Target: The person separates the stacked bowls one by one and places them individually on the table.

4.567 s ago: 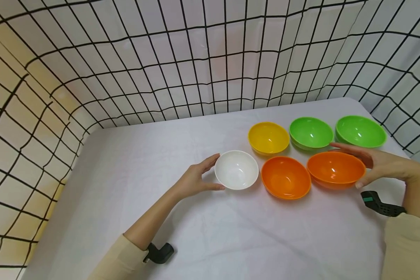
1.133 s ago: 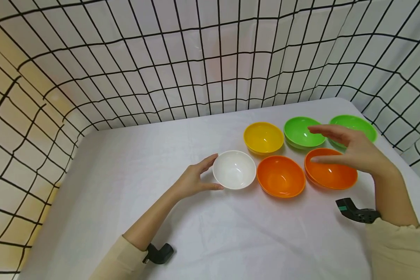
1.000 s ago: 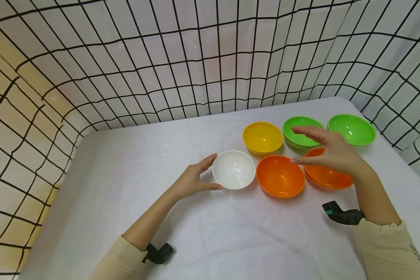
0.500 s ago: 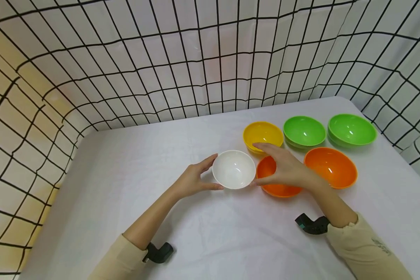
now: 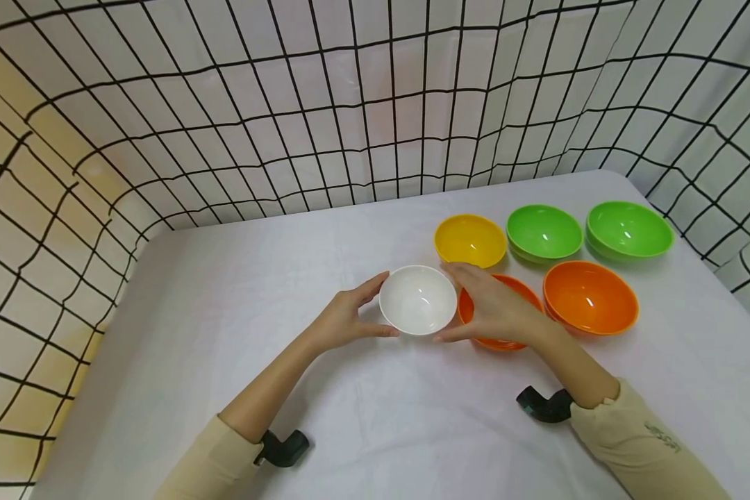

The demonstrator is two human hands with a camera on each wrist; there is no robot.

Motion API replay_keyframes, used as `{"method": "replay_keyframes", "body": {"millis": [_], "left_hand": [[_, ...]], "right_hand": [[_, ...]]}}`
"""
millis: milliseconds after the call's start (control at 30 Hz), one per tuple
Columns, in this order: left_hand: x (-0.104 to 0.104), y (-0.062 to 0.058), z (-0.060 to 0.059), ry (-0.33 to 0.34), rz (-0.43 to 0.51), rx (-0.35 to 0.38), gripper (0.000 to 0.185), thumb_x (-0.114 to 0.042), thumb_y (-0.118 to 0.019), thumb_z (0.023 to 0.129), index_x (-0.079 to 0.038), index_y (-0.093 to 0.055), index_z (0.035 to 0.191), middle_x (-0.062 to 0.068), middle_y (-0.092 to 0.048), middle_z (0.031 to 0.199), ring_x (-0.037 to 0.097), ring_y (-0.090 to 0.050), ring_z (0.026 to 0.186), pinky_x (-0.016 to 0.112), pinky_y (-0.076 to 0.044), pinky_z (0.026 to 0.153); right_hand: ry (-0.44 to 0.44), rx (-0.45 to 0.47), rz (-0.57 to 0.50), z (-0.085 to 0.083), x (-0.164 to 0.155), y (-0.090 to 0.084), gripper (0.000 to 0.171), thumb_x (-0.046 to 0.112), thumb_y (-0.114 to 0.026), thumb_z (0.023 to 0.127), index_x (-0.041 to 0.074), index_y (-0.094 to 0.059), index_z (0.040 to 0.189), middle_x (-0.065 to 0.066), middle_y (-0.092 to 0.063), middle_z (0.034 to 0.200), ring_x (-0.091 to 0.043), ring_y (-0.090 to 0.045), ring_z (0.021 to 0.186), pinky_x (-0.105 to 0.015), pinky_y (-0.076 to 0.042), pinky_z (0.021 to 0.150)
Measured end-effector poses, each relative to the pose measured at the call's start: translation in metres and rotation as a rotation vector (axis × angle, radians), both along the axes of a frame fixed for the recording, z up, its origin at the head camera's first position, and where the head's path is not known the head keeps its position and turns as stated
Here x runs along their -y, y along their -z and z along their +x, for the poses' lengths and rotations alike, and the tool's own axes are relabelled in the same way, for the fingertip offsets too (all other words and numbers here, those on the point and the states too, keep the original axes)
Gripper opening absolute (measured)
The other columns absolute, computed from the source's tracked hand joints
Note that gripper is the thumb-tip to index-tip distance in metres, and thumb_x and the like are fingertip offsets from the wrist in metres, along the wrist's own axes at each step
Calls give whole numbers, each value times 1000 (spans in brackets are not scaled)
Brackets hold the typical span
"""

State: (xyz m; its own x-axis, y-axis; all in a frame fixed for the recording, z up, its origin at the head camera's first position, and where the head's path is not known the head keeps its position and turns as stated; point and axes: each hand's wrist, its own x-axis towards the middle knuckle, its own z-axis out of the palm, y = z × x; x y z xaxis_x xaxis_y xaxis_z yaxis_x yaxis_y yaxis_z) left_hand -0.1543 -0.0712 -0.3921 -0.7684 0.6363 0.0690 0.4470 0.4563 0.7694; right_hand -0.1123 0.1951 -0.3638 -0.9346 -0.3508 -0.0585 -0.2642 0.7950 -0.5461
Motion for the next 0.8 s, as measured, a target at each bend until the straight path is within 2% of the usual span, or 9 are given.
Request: {"method": "replay_keyframes", "body": {"millis": [267,433,633,800], "left_hand": [[-1,1,0,-4,0,7,93,-32,-82,67,-12,-34,143,3,-42,142,21,-45,126,36,-38,104],[-2,2,0,-9,-3,9,93,-33,-82,67,-13,-33,144,2,-41,142,20,-45,126,36,-37,104],[-2,2,0,-20,-22,26,94,-35,-82,67,-15,-32,144,0,-39,143,19,-44,127,38,-37,105],[-2,0,1,-24,-30,25,94,-35,-82,67,-16,-32,144,1,-40,143,20,-44,127,39,-37,105]], "right_hand": [[-34,-35,-30,-2,7,3,109,68,-74,56,16,-33,142,-4,-36,142,-24,-40,125,-51,-41,98],[-40,-29,-47,-5,10,5,111,67,-75,55,15,-30,143,-3,-34,143,-24,-40,125,-51,-40,99],[-49,-56,7,-7,13,8,118,68,-74,55,8,-26,145,-8,-29,147,-28,-37,128,-52,-38,100],[-41,-70,30,-7,15,10,121,72,-72,54,7,-26,145,-8,-28,148,-29,-36,129,-52,-39,100]]}}
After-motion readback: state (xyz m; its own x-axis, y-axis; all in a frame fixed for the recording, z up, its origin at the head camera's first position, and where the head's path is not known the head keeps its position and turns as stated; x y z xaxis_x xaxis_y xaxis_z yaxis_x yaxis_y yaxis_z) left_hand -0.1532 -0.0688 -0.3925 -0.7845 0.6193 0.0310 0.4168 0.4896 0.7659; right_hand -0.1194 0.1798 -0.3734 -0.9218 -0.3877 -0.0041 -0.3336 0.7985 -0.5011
